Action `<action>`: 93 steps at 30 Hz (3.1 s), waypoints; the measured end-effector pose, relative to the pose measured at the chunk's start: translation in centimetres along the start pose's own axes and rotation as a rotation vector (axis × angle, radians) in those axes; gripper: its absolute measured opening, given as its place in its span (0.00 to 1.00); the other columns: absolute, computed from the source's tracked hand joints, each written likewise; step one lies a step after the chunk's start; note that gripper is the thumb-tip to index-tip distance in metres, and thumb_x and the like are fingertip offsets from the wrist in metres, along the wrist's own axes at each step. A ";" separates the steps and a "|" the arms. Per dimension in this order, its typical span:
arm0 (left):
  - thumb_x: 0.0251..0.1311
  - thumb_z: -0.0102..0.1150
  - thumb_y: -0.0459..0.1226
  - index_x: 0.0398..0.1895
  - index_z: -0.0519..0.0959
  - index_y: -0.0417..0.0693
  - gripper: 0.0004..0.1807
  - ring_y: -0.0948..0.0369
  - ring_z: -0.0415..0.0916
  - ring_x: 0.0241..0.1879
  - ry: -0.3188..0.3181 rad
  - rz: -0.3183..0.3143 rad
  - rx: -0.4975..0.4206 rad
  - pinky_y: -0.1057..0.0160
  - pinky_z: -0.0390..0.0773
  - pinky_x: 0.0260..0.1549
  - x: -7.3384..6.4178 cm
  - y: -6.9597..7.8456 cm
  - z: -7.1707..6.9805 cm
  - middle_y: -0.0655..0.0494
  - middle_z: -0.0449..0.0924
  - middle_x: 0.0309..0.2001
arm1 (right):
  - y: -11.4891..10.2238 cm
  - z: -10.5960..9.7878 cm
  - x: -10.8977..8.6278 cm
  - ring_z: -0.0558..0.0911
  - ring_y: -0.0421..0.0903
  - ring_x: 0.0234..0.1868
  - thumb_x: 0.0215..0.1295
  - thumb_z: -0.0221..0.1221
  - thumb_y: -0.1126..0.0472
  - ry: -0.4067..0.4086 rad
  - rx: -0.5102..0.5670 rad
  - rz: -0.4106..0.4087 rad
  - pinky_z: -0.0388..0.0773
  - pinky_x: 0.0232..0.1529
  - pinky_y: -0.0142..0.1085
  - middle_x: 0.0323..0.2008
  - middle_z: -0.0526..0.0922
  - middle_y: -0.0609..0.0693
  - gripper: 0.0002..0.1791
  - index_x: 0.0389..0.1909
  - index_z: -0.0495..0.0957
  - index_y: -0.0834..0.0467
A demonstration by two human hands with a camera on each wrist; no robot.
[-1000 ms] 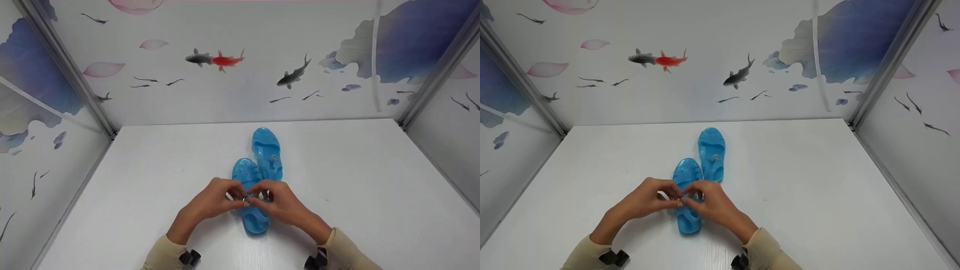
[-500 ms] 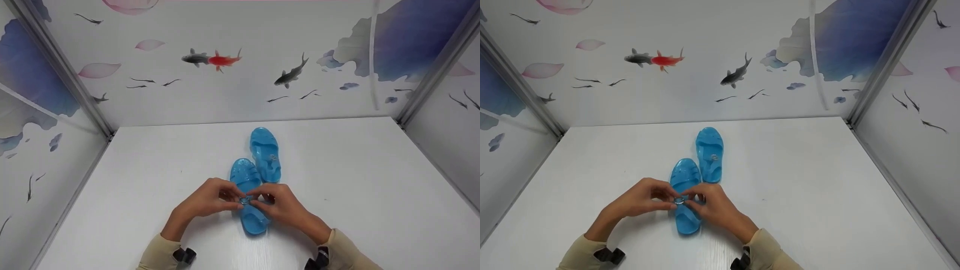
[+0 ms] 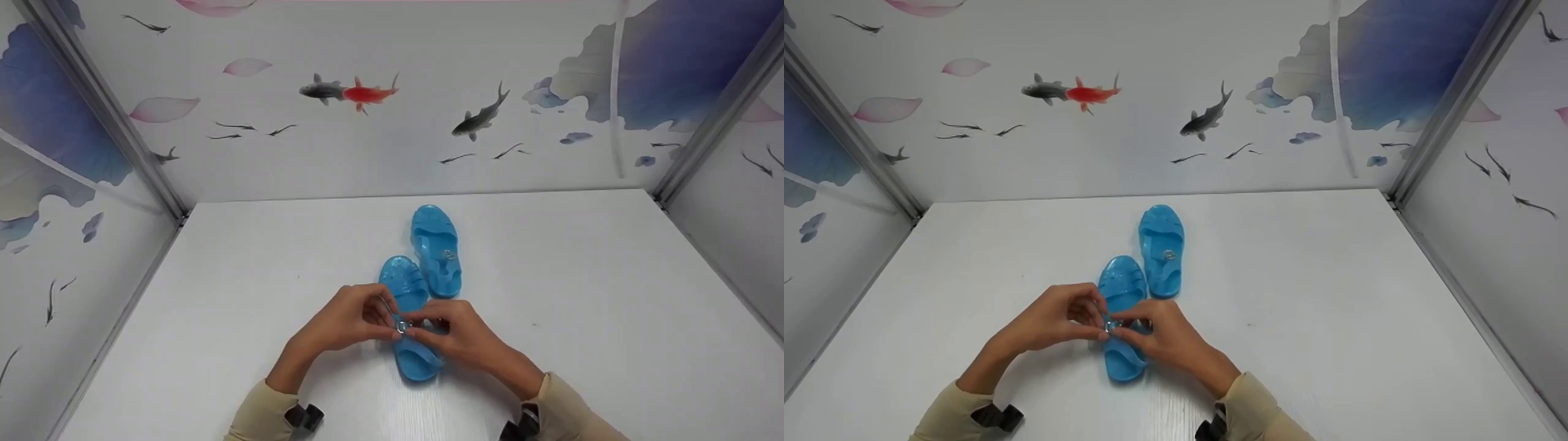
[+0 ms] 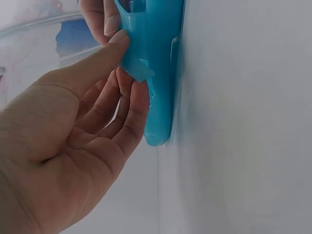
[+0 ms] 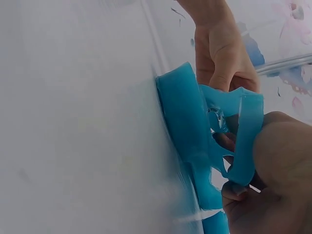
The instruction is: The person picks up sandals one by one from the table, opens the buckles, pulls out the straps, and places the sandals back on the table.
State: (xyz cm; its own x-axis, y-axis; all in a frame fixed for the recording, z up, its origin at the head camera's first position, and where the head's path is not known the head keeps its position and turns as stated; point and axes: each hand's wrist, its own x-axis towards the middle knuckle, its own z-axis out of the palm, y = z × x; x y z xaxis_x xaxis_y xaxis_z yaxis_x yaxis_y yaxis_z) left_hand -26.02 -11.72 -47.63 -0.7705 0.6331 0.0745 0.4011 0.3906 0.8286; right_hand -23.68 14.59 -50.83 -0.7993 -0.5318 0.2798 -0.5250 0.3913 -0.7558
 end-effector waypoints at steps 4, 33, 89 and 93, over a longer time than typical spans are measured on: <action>0.59 0.82 0.40 0.42 0.83 0.50 0.15 0.64 0.88 0.36 0.016 0.020 -0.005 0.66 0.90 0.43 0.1 -0.1 0.1 0.59 0.90 0.36 | 0.3 0.0 -0.1 0.84 0.37 0.43 0.76 0.68 0.53 -0.049 -0.007 -0.052 0.84 0.43 0.30 0.47 0.92 0.41 0.17 0.62 0.88 0.46; 0.69 0.74 0.43 0.49 0.92 0.60 0.08 0.63 0.87 0.41 -0.160 -0.022 -0.114 0.63 0.89 0.48 -0.3 -1.6 -1.0 0.64 0.92 0.44 | 1.5 -0.1 -0.1 0.78 0.36 0.39 0.76 0.67 0.45 -0.172 0.081 0.022 0.74 0.40 0.27 0.37 0.85 0.42 0.11 0.51 0.89 0.44; 0.62 0.80 0.40 0.43 0.85 0.53 0.11 0.63 0.88 0.42 -0.079 0.030 -0.129 0.63 0.89 0.52 0.0 -1.3 0.2 0.59 0.89 0.39 | 1.8 -1.1 -0.4 0.79 0.42 0.48 0.79 0.65 0.52 -0.285 0.262 0.150 0.77 0.48 0.30 0.48 0.86 0.44 0.12 0.58 0.87 0.40; 0.62 0.80 0.41 0.43 0.85 0.54 0.12 0.62 0.88 0.43 -0.074 0.036 -0.134 0.62 0.89 0.53 -0.1 -1.2 0.1 0.60 0.89 0.40 | 1.7 -0.9 -0.3 0.81 0.43 0.55 0.80 0.62 0.53 -0.278 0.272 0.123 0.79 0.58 0.31 0.56 0.88 0.42 0.15 0.63 0.85 0.40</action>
State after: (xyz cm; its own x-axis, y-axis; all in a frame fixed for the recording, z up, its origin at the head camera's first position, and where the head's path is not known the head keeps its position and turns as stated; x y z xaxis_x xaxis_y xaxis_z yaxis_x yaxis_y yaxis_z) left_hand -26.38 -12.17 -48.75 -0.7163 0.6945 0.0684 0.3543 0.2775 0.8930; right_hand -24.62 16.09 -51.69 -0.7220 -0.6910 0.0348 -0.3039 0.2715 -0.9132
